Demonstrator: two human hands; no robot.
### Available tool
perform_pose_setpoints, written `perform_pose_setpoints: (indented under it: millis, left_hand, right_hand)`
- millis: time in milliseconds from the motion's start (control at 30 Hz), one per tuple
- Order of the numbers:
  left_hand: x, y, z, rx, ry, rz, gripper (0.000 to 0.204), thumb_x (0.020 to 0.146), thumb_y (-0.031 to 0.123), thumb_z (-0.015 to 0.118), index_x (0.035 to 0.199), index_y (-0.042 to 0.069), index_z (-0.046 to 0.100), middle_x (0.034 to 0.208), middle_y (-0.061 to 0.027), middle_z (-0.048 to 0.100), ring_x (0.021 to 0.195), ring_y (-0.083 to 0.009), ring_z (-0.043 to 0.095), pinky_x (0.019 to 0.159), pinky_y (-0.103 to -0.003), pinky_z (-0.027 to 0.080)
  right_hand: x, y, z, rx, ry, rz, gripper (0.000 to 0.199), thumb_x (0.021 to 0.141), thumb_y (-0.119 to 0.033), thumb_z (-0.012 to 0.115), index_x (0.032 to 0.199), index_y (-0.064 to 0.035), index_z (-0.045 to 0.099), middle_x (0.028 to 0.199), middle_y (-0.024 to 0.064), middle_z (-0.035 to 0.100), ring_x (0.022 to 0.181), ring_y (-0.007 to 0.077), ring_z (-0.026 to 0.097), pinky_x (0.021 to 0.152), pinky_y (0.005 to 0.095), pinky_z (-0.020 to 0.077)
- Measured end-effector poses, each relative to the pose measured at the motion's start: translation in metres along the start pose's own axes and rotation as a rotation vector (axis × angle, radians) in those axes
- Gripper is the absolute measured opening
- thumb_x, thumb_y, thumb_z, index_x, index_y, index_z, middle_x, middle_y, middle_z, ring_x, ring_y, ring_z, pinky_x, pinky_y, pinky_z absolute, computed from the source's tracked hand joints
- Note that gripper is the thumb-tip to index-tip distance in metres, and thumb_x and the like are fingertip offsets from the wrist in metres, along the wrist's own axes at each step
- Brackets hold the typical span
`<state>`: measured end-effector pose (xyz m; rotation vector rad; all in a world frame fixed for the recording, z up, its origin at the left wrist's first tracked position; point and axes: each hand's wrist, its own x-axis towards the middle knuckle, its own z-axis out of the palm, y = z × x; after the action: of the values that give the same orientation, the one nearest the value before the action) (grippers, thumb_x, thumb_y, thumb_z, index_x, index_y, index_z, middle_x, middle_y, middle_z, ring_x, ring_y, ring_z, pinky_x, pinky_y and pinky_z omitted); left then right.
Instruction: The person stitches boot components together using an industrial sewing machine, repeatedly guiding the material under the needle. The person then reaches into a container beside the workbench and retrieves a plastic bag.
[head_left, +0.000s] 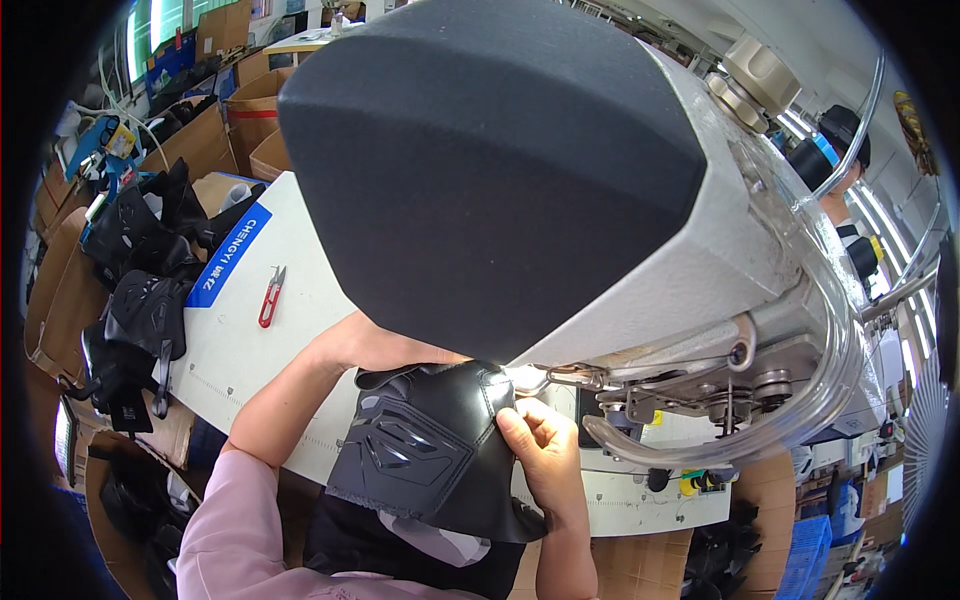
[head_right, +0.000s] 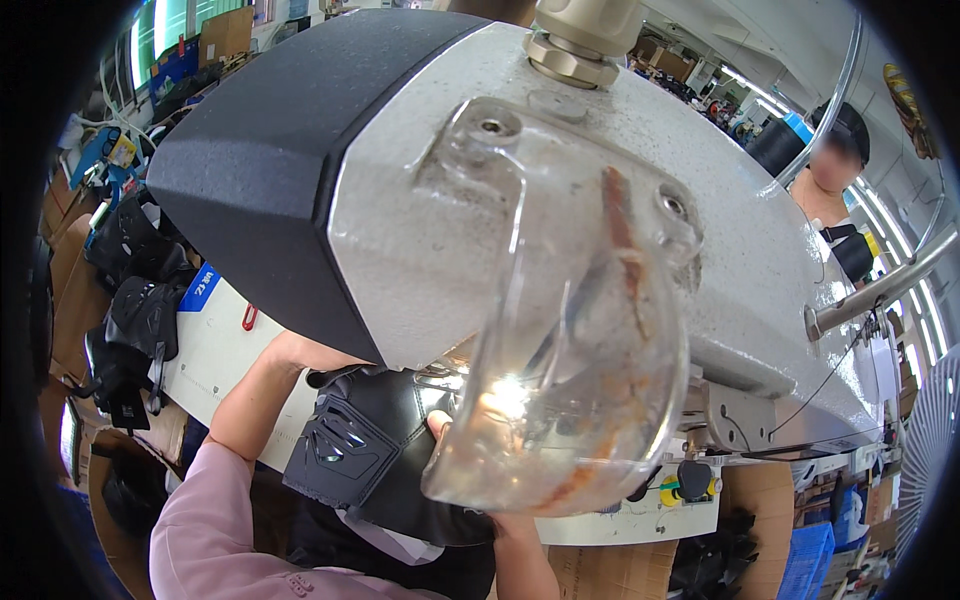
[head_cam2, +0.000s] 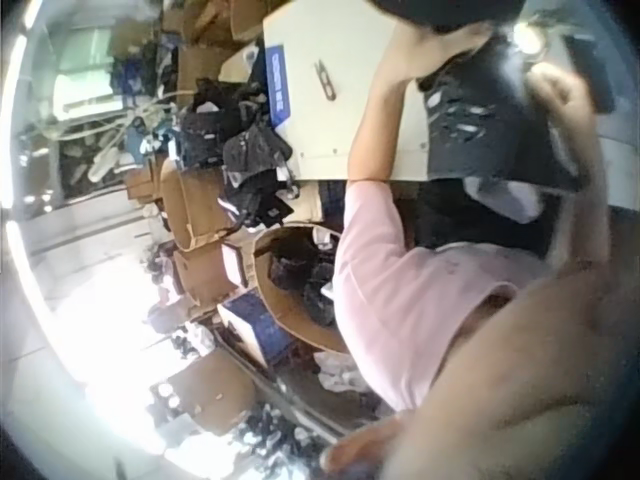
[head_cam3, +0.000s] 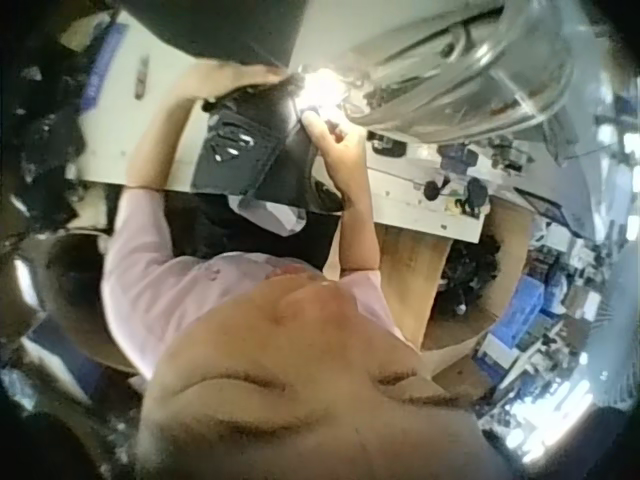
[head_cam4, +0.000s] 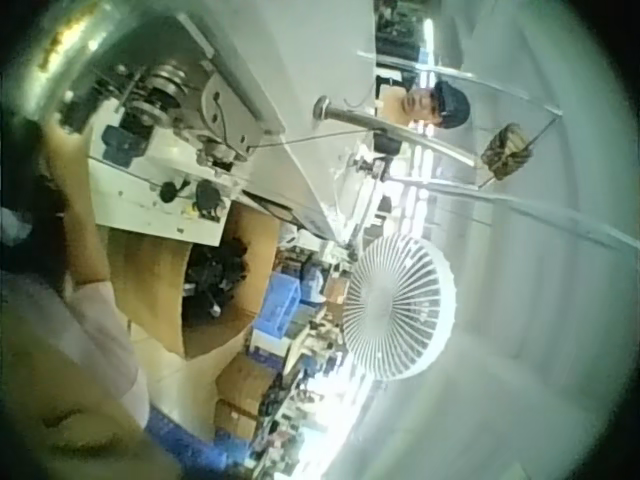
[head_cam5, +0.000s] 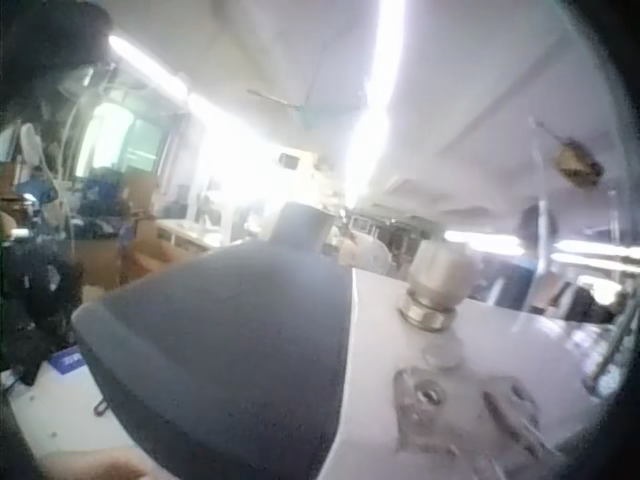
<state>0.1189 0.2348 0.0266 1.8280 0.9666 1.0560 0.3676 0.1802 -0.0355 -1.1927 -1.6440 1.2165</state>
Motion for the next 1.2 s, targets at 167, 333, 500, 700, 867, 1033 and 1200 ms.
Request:
perform_pose_setpoints:
  millis: [167,333,500,700,867,1033,1200]
  left_hand:
    - [0.003,0.001,-0.002,0.006,-0.004,0.019,0.033,0.075,0.013,0.081,0.103,-0.001,0.070,0.095,-0.0089,0.069,0.084,-0.0170,0.064,0.074,-0.029,0.053]
    - [0.007,-0.010,-0.003,-0.100,0.020,0.082,0.036,0.074,0.012,0.082,0.104,-0.001,0.070,0.097,-0.0098,0.069,0.086,-0.0170,0.065,0.075,-0.030,0.053]
    - [-0.008,0.006,0.007,0.080,0.017,-0.044,0.036,0.080,0.015,0.077,0.109,-0.003,0.066,0.103,-0.0107,0.068,0.094,-0.0213,0.063,0.083,-0.033,0.051]
    - [-0.047,0.016,0.078,0.232,0.382,-0.049,0.068,0.081,0.014,0.069,0.135,-0.009,0.033,0.130,-0.0242,0.045,0.124,-0.0315,0.045,0.107,-0.039,0.032]
    - [-0.044,0.016,0.070,-0.116,0.327,-0.074,0.069,0.083,0.013,0.066,0.137,-0.010,0.030,0.131,-0.0233,0.044,0.126,-0.0302,0.042,0.109,-0.039,0.029]
    - [-0.042,0.012,0.069,-0.128,0.323,-0.065,0.071,0.084,0.014,0.065,0.139,-0.010,0.027,0.132,-0.0245,0.044,0.127,-0.0313,0.042,0.109,-0.039,0.030]
    - [-0.045,0.009,0.066,-0.116,0.348,-0.051,0.070,0.085,0.017,0.066,0.137,-0.010,0.028,0.127,-0.0254,0.047,0.123,-0.0305,0.046,0.107,-0.039,0.033]
  right_hand:
    - [-0.001,0.007,0.013,0.016,0.097,-0.020,0.021,0.092,-0.020,0.066,0.097,0.0009,0.065,0.086,0.0016,0.065,0.076,0.0066,0.057,0.070,0.0214,0.0453]
    - [-0.004,0.042,0.016,0.072,0.196,-0.022,0.016,0.093,-0.015,0.065,0.097,0.0005,0.064,0.088,0.0012,0.065,0.078,0.0056,0.057,0.071,0.0204,0.0456]
    - [0.003,-0.020,-0.006,0.234,0.027,0.283,0.022,0.090,-0.019,0.069,0.102,-0.0009,0.065,0.090,0.0006,0.064,0.081,0.0072,0.056,0.073,0.0219,0.0450]
    - [0.021,-0.028,-0.065,-0.074,-0.068,0.287,0.033,0.087,-0.028,0.071,0.105,-0.0012,0.066,0.093,0.0025,0.066,0.088,0.0109,0.059,0.080,0.0251,0.0458]
    - [0.032,-0.017,-0.078,-0.224,-0.055,0.202,0.033,0.087,-0.030,0.071,0.104,-0.0015,0.067,0.093,0.0025,0.066,0.088,0.0116,0.059,0.080,0.0257,0.0457]
    - [0.037,-0.016,-0.087,-0.367,-0.065,0.108,0.034,0.086,-0.031,0.071,0.103,-0.0019,0.067,0.093,0.0024,0.067,0.088,0.0123,0.059,0.081,0.0262,0.0455]
    - [0.049,-0.024,-0.081,-0.302,-0.196,0.091,0.027,0.088,-0.028,0.068,0.095,-0.0017,0.066,0.089,0.0018,0.064,0.083,0.0130,0.057,0.077,0.0275,0.0449]
